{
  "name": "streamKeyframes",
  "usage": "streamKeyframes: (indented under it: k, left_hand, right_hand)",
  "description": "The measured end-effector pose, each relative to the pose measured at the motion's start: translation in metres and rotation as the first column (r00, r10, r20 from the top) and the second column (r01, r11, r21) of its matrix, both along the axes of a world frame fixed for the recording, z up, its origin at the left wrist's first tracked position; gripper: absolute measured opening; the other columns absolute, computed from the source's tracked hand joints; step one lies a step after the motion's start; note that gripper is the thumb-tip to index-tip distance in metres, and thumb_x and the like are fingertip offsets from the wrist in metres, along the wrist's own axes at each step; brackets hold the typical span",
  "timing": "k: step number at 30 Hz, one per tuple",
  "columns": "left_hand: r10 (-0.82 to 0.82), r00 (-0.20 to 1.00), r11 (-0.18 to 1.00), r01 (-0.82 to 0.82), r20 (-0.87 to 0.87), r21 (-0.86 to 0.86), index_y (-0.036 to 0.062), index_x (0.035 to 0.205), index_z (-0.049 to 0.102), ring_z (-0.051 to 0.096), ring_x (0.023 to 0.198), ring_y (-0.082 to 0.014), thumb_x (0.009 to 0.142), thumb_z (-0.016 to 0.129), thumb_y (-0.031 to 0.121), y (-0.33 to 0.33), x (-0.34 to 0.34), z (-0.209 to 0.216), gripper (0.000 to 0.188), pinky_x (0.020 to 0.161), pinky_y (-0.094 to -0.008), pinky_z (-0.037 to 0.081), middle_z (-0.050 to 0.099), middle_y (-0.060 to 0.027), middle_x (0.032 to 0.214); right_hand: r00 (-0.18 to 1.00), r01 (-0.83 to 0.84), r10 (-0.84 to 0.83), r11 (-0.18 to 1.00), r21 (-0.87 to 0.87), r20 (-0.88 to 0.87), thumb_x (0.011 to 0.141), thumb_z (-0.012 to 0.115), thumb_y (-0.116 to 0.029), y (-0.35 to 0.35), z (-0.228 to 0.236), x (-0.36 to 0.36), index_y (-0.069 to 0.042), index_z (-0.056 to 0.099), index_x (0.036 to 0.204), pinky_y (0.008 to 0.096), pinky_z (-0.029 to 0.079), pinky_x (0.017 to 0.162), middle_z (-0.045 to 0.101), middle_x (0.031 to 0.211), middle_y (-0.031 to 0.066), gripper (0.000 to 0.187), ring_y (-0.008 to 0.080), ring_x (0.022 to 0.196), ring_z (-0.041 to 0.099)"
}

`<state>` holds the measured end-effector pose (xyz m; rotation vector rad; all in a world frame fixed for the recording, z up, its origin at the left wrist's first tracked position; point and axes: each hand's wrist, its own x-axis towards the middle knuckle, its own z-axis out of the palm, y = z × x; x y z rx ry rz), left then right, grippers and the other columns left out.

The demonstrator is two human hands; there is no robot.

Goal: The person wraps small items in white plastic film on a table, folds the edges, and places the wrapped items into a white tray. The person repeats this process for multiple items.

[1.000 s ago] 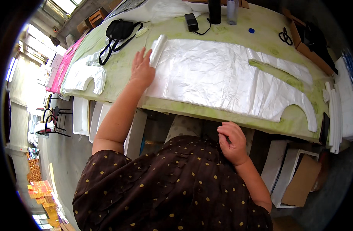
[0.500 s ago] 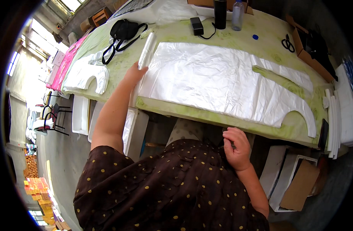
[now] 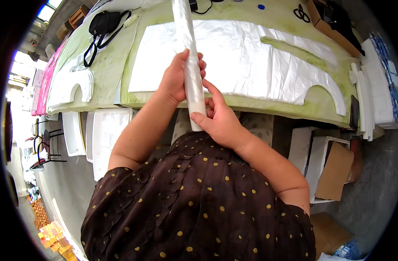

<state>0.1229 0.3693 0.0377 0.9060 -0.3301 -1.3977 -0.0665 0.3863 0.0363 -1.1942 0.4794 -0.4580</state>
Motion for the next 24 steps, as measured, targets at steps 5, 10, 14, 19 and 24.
streamKeyframes:
  k: [5, 10, 14, 19, 24]
  left_hand:
    - [0.246, 0.894, 0.969, -0.226, 0.375, -0.097, 0.0164, 0.16, 0.008, 0.056, 0.114, -0.0269, 0.099, 0.052, 0.014, 0.001, -0.04, 0.006, 0.076, 0.091, -0.0405, 0.052, 0.033, -0.0173, 0.149]
    - [0.283, 0.38, 0.959, -0.142, 0.881, -0.247, 0.0103, 0.148, 0.045, 0.02, 0.149, -0.0376, 0.099, 0.059, 0.024, -0.012, -0.035, -0.03, 0.052, 0.116, -0.0401, 0.029, 0.009, -0.0287, 0.161]
    - [0.239, 0.439, 0.954, 0.059, 0.866, -0.293, 0.0072, 0.143, 0.051, 0.025, 0.148, -0.0333, 0.099, 0.06, 0.027, -0.021, -0.017, -0.031, 0.049, 0.116, -0.0389, 0.029, 0.022, -0.0222, 0.16]
    - [0.106, 0.597, 0.985, 0.048, 0.795, -0.167, 0.0102, 0.149, 0.045, 0.049, 0.13, -0.017, 0.096, 0.055, 0.005, -0.047, 0.039, -0.042, 0.054, 0.102, -0.0309, 0.044, 0.045, -0.0071, 0.151]
    - [-0.13, 0.506, 0.99, 0.022, 0.853, 0.137, 0.0138, 0.149, 0.045, 0.063, 0.106, -0.0164, 0.09, 0.067, 0.013, -0.064, 0.062, -0.026, 0.064, 0.084, -0.0299, 0.054, 0.048, -0.0092, 0.147]
  right_hand:
    - [0.953, 0.101, -0.22, 0.88, -0.464, -0.209, 0.086, 0.067, -0.013, 0.001, -0.011, -0.014, -0.007, 0.023, 0.155, 0.0391, 0.047, 0.097, 0.056, 0.122, 0.0194, 0.082, 0.0296, 0.11, 0.059]
    - [0.918, 0.027, -0.281, 0.749, -0.663, -0.28, 0.082, 0.067, -0.013, -0.003, -0.021, -0.034, -0.008, 0.034, 0.152, 0.0399, 0.043, 0.104, 0.053, 0.134, 0.0207, 0.077, 0.0356, 0.121, 0.055]
    - [0.901, 0.091, -0.294, 0.846, -0.525, -0.318, 0.082, 0.065, -0.011, -0.006, -0.033, -0.061, -0.009, 0.04, 0.15, 0.036, 0.042, 0.106, 0.051, 0.141, 0.0189, 0.073, 0.0297, 0.126, 0.054]
    - [0.897, 0.136, -0.303, 0.882, -0.451, -0.321, 0.084, 0.063, -0.007, -0.003, -0.053, -0.098, -0.008, 0.04, 0.151, 0.0316, 0.043, 0.102, 0.055, 0.138, 0.0133, 0.071, 0.0204, 0.12, 0.056]
    - [0.929, 0.191, -0.241, 0.962, -0.196, -0.279, 0.086, 0.062, -0.007, 0.004, -0.058, -0.118, -0.007, 0.036, 0.153, 0.0302, 0.042, 0.102, 0.052, 0.138, 0.0086, 0.071, 0.0165, 0.119, 0.053]
